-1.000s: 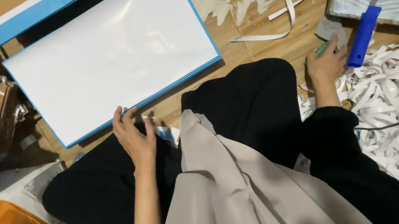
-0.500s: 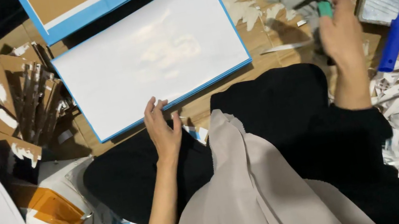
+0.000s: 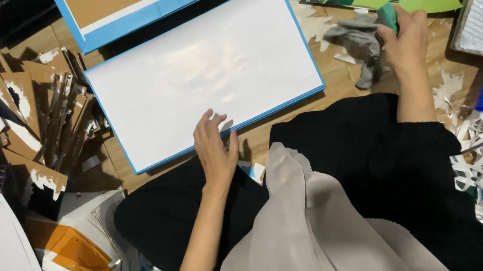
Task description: Assembling folders by applying glue to cardboard bases and attaching paper sheets
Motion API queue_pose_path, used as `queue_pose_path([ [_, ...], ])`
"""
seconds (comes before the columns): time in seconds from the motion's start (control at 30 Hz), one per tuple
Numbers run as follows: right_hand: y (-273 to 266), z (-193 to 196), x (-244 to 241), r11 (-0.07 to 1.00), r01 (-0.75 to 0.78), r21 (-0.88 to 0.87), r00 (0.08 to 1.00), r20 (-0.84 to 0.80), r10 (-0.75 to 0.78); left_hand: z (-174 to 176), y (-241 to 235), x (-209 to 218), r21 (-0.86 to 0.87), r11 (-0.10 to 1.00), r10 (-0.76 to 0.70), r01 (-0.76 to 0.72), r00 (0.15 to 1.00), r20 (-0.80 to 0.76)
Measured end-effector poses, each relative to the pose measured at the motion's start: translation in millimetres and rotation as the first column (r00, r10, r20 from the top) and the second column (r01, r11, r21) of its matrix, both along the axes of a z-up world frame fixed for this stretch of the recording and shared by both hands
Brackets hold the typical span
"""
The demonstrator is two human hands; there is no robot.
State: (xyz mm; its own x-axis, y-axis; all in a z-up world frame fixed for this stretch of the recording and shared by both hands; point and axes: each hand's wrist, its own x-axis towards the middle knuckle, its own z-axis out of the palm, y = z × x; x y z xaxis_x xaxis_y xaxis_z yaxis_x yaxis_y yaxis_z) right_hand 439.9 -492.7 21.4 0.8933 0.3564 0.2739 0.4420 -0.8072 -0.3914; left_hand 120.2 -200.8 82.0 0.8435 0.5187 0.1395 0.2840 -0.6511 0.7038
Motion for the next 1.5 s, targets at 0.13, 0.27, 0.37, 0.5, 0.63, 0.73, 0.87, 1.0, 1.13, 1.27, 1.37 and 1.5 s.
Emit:
queue_pose_path([
  [0.13,9,-1,8,0.983,0.085,0.16,0.973,-0.226,-0.048,-2,4,31,0.04,0.998,-0.046,0.046,0.999,0.022],
  [0.27,-20,-34,35,0.654,0.598,0.462,0.745,-0.621,-0.242,-14,12,47,0.189,0.977,-0.104,0.098,0.994,0.021],
  [0.37,-38,-42,33,0.663,0.414,0.623,0.91,-0.303,-0.283,-32,25,46,0.281,0.951,-0.127,0.127,0.992,-0.017],
  [0.5,58,12,-17,0.777,0.017,0.629,0.995,0.069,-0.078,-36,52,50,0.302,0.937,-0.164,0.176,0.984,-0.064],
  [0.63,201,31,-128,0.876,-0.059,0.478,0.989,-0.09,0.115,-72,82,47,0.454,0.891,0.027,0.013,0.996,-0.08],
  [0.73,261,9,-157,0.907,-0.401,0.131,0.9,-0.13,0.417,-80,94,36,0.553,0.829,-0.034,0.084,0.994,-0.1],
  [0.87,262,-35,-55,0.99,-0.097,0.101,0.995,0.024,0.095,-90,99,34,0.565,0.82,-0.05,0.086,0.996,-0.079],
  [1.0,268,-35,-7,0.956,0.29,0.056,0.956,0.031,-0.292,-93,100,37,0.555,0.827,-0.039,0.088,0.994,-0.101],
  [1.13,404,-23,-123,0.976,0.112,0.185,0.988,-0.121,-0.091,-101,102,40,0.577,0.813,-0.013,0.079,0.993,-0.117],
  [1.27,494,-7,-205,0.934,-0.336,0.122,0.935,-0.074,0.346,-103,102,35,0.569,0.82,0.005,0.063,0.993,-0.116],
  [1.37,502,-11,-206,0.867,-0.487,0.105,0.865,-0.08,0.496,-103,101,34,0.554,0.831,0.002,0.048,0.996,-0.089],
  [1.5,424,12,-150,0.89,-0.385,0.245,0.908,-0.073,0.413,-105,101,33,0.536,0.843,-0.016,0.039,0.999,-0.049],
])
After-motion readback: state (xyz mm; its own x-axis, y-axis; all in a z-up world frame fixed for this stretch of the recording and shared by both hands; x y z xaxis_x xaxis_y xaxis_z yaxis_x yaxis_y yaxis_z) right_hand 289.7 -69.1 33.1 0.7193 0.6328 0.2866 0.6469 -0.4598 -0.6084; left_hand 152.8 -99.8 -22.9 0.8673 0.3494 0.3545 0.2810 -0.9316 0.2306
